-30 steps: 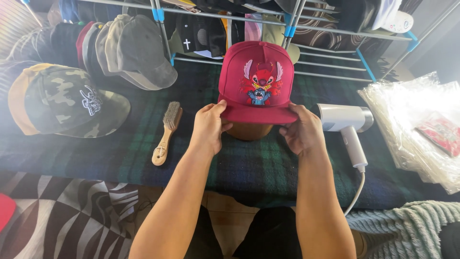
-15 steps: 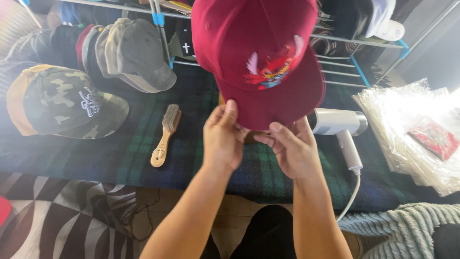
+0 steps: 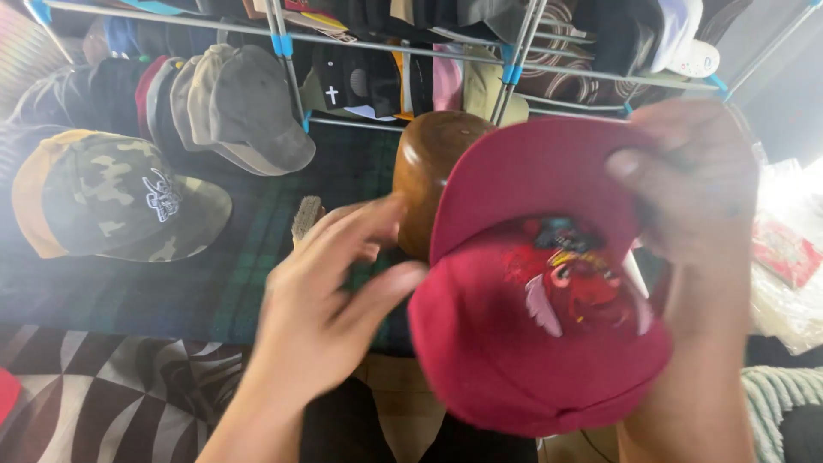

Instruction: The person is using a wooden brush and a hair dryer to clean and groom a red baseball cap.

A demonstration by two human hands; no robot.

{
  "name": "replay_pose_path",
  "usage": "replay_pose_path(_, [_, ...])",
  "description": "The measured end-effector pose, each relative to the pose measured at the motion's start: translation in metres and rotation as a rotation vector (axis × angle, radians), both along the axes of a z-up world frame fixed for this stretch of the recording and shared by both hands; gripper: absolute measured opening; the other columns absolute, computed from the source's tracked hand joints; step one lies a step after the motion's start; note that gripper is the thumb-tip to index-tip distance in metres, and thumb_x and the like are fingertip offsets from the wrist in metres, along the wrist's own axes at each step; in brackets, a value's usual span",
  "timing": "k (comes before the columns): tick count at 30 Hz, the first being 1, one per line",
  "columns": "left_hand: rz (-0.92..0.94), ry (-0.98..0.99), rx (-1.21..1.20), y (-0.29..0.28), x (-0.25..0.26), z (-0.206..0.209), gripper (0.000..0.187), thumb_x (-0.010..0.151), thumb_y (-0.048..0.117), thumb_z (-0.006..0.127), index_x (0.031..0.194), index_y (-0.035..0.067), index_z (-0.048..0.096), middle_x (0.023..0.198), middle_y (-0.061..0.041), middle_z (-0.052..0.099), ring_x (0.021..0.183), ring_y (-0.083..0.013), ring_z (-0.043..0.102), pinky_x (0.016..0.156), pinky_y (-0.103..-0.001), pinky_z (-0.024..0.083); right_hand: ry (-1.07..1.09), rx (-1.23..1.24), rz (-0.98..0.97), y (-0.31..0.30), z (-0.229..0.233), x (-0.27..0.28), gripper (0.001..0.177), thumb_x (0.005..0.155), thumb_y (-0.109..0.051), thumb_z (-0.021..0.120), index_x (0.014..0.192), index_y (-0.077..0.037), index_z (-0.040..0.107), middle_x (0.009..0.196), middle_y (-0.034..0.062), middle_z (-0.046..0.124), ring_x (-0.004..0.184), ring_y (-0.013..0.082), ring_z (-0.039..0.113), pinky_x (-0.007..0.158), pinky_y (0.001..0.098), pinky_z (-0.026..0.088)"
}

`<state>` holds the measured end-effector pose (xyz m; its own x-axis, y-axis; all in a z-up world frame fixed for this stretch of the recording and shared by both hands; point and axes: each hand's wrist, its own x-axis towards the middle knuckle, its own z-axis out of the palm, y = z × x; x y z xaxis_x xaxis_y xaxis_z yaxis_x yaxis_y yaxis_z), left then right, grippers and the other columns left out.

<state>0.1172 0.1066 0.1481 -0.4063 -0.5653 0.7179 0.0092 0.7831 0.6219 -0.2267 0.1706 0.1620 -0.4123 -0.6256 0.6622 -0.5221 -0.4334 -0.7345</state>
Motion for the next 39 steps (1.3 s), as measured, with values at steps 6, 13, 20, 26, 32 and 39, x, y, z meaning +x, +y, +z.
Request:
replay_pose_path(6, [-0.372, 0.506, 0.730, -0.065, -0.085, -0.048, 0.018, 0.100, 0.011, 0.060, 0.113, 0.002, 0.068, 0.102, -0.008, 0.074, 0.092, -0.0138, 0.069, 0.083, -0.028, 0.058, -0.279, -0.168, 0.312, -0.043, -0.012, 0.034, 0.026, 0.094, -0.005, 0.072, 0.111, -0.016, 0.055, 0.113, 0.0068, 0.065, 0.098, 0.0142, 0.065, 0.082, 0.0309, 0.059])
replay_pose_path(13, [-0.164, 0.639, 0.774, -0.143, -0.132, -0.045, 0.020, 0.096, 0.012, 0.070, 0.112, 0.001, 0.069, 0.082, -0.007, 0.067, 0.069, -0.0111, 0.060, 0.058, -0.022, 0.049, -0.300, -0.024, 0.169, -0.069, -0.054, 0.025, 0.021, 0.095, 0.007, 0.058, 0.114, -0.002, 0.061, 0.125, 0.0118, 0.064, 0.102, 0.0135, 0.064, 0.085, 0.0233, 0.051])
replay_pose_path(20, [-0.143, 0.480, 0.782, -0.252, -0.179, -0.084, 0.053, 0.102, 0.003, 0.058, 0.148, 0.028, 0.052, 0.097, -0.017, 0.075, 0.071, -0.0149, 0.070, 0.067, -0.026, 0.062, -0.148, 0.167, 0.117, -0.150, -0.069, -0.033, 0.023, 0.103, -0.003, 0.054, 0.120, -0.002, 0.070, 0.101, 0.0122, 0.073, 0.094, 0.0088, 0.068, 0.085, 0.0242, 0.057])
replay_pose_path(26, [-0.163, 0.494, 0.911, -0.265, -0.190, -0.088, 0.030, 0.097, 0.001, 0.060, 0.118, 0.016, 0.075, 0.087, -0.016, 0.074, 0.066, -0.0150, 0.069, 0.064, -0.027, 0.060, -0.254, 0.184, 0.060, -0.185, -0.093, -0.051, 0.026, 0.103, -0.011, 0.054, 0.122, -0.004, 0.070, 0.110, 0.0121, 0.071, 0.102, 0.0149, 0.067, 0.084, 0.0335, 0.056])
replay_pose_path(32, [-0.061, 0.352, 0.968, -0.262, -0.190, -0.097, 0.030, 0.089, 0.002, 0.058, 0.108, 0.013, 0.080, 0.101, -0.017, 0.077, 0.091, -0.0262, 0.074, 0.083, -0.037, 0.059, -0.361, 0.185, 0.014, -0.201, -0.118, -0.057, 0.030, 0.103, -0.019, 0.053, 0.125, -0.006, 0.069, 0.119, 0.0119, 0.069, 0.110, 0.0214, 0.065, 0.084, 0.0437, 0.055])
replay_pose_path(39, [0.109, 0.274, 0.976, -0.273, -0.193, -0.139, 0.025, 0.089, 0.024, 0.068, 0.108, 0.011, 0.079, 0.105, -0.013, 0.076, 0.100, -0.0265, 0.072, 0.086, -0.040, 0.058, -0.492, 0.181, -0.042, -0.193, -0.159, -0.058, 0.037, 0.103, -0.029, 0.053, 0.128, -0.008, 0.068, 0.131, 0.0116, 0.067, 0.119, 0.0296, 0.064, 0.084, 0.0563, 0.053])
